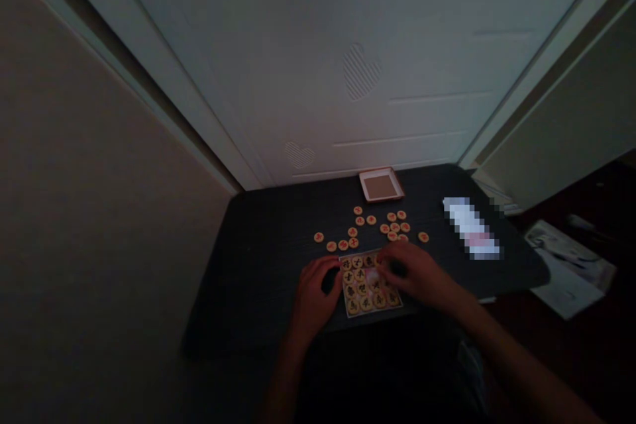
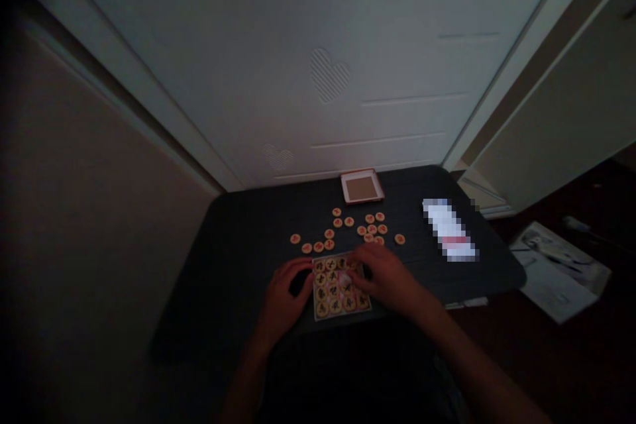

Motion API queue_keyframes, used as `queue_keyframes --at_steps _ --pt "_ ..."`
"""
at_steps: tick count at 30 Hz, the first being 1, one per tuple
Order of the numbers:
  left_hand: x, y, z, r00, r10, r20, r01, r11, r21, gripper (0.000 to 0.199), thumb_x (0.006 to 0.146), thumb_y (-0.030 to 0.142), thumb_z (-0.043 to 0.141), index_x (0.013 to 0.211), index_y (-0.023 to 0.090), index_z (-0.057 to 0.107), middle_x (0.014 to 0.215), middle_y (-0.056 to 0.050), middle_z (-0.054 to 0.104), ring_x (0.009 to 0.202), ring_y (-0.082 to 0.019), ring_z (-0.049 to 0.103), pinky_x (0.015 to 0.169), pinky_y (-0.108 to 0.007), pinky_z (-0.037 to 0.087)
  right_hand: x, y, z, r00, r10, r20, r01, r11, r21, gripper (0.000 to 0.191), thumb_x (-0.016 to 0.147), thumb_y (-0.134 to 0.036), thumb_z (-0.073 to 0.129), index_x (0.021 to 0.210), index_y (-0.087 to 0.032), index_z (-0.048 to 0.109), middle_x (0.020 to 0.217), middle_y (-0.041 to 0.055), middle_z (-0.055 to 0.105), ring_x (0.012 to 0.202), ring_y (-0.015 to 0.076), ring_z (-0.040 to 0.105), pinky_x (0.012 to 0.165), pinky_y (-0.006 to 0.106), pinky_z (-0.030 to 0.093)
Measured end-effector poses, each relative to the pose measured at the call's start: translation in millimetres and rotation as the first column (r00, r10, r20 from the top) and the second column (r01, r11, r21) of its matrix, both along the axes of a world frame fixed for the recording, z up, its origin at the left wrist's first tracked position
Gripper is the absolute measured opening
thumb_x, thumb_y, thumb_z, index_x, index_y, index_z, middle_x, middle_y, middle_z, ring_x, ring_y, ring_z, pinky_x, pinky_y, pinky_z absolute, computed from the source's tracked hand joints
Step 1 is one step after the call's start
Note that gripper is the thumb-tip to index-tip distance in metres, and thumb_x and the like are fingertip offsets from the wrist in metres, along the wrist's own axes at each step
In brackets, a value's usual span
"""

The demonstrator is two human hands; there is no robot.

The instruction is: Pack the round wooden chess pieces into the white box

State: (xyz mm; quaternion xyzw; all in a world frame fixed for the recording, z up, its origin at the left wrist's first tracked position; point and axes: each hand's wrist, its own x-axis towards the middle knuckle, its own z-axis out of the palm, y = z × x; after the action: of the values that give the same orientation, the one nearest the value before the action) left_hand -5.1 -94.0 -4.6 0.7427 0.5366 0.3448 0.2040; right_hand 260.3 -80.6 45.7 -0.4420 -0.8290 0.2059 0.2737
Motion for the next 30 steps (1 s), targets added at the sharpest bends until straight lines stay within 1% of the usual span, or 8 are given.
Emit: queue_keyframes --at_steps 2,5,9,13,16,21,26,30 --pt "-0.1 -0.3 -0.4 1.000 -0.008 0.003 0.008 1.000 0.006 0.017 0.095 0.027 0.059 0.110 0.026 0.068 0.118 -0.004 0.070 0.113 -0.022 0.064 0.101 -0.044 0.050 -12.0 -7.6 -10.3 0.999 0.018 0.030 -0.018 1.000 0.014 0.014 0.092 -0.026 0.066 0.106 -0.024 0.067 0.104 0.0061 0.071 0.100 0.0220 0.066 0.090 0.038 0.054" --pt "0.2 -0.9 -1.0 1.000 -0.010 0.011 0.010 1.000 0.017 0.018 0.095 0.027 0.058 0.110 0.026 0.068 0.117 -0.004 0.071 0.112 -0.022 0.065 0.100 -0.044 0.050 -19.5 -10.7 -21.1 0.996 0.023 0.084 -0.027 0.999 0.046 0.012 0.092 -0.024 0.066 0.104 -0.022 0.068 0.101 0.0066 0.071 0.097 0.0227 0.065 0.087 0.038 0.053" --pt "1.1 -1.1 -0.7 1.000 0.008 0.011 -0.008 1.000 0.023 0.018 0.095 0.027 0.058 0.109 0.026 0.068 0.117 -0.004 0.071 0.112 -0.023 0.065 0.100 -0.045 0.051 -21.0 -11.2 -27.1 0.986 0.022 0.164 -0.036 0.996 0.083 0.008 0.095 -0.023 0.063 0.100 -0.022 0.068 0.098 0.0070 0.071 0.095 0.0235 0.064 0.087 0.040 0.051" --pt "0.7 -0.9 -0.2 1.000 -0.008 0.002 0.008 1.000 0.012 0.017 0.095 0.027 0.059 0.109 0.026 0.068 0.116 -0.004 0.071 0.111 -0.023 0.066 0.099 -0.045 0.051 -22.1 -14.7 -32.6 0.981 -0.009 0.193 -0.010 0.996 0.093 0.010 0.096 -0.023 0.061 0.103 -0.022 0.069 0.101 0.0070 0.071 0.093 0.0238 0.064 0.086 0.041 0.051" --pt "0.3 -0.9 -0.7 1.000 0.005 -0.007 -0.005 1.000 0.008 0.017 0.095 0.027 0.059 0.109 0.026 0.068 0.117 -0.004 0.071 0.112 -0.023 0.065 0.100 -0.046 0.050 -23.1 -20.0 -34.3 0.984 -0.031 0.174 0.011 0.994 0.112 0.013 0.097 -0.022 0.059 0.105 -0.022 0.069 0.105 0.0079 0.071 0.097 0.0248 0.063 0.088 0.042 0.050" --pt "-0.5 -0.8 -1.9 1.000 0.001 -0.011 0.000 1.000 0.027 0.018 0.094 0.025 0.059 0.111 0.026 0.068 0.117 -0.004 0.071 0.111 -0.023 0.066 0.098 -0.044 0.052 -24.7 -28.1 -30.9 0.989 -0.070 0.131 0.051 0.989 0.141 0.017 0.097 -0.020 0.058 0.111 -0.022 0.068 0.108 0.0081 0.070 0.098 0.0252 0.061 0.087 0.042 0.050" --pt "-1.3 -0.4 -3.7 1.000 0.013 -0.018 -0.013 0.999 0.042 0.019 0.094 0.026 0.059 0.111 0.027 0.068 0.118 -0.003 0.071 0.111 -0.023 0.066 0.098 -0.044 0.052 -28.9 -29.6 -28.4 0.981 -0.061 0.182 0.041 0.992 0.116 0.018 0.098 -0.022 0.059 0.114 -0.024 0.068 0.109 0.0067 0.071 0.101 0.0263 0.061 0.088 0.044 0.049" --pt "-2.2 -0.4 -5.4 1.000 0.014 -0.023 -0.013 1.000 0.018 0.019 0.095 0.026 0.058 0.112 0.027 0.068 0.118 -0.003 0.071 0.111 -0.022 0.065 0.098 -0.043 0.052 -28.2 -29.3 -32.9 0.991 -0.075 0.111 0.063 0.992 0.106 0.018 0.099 -0.024 0.058 0.114 -0.025 0.068 0.108 0.0059 0.071 0.101 0.0251 0.061 0.089 0.043 0.050"
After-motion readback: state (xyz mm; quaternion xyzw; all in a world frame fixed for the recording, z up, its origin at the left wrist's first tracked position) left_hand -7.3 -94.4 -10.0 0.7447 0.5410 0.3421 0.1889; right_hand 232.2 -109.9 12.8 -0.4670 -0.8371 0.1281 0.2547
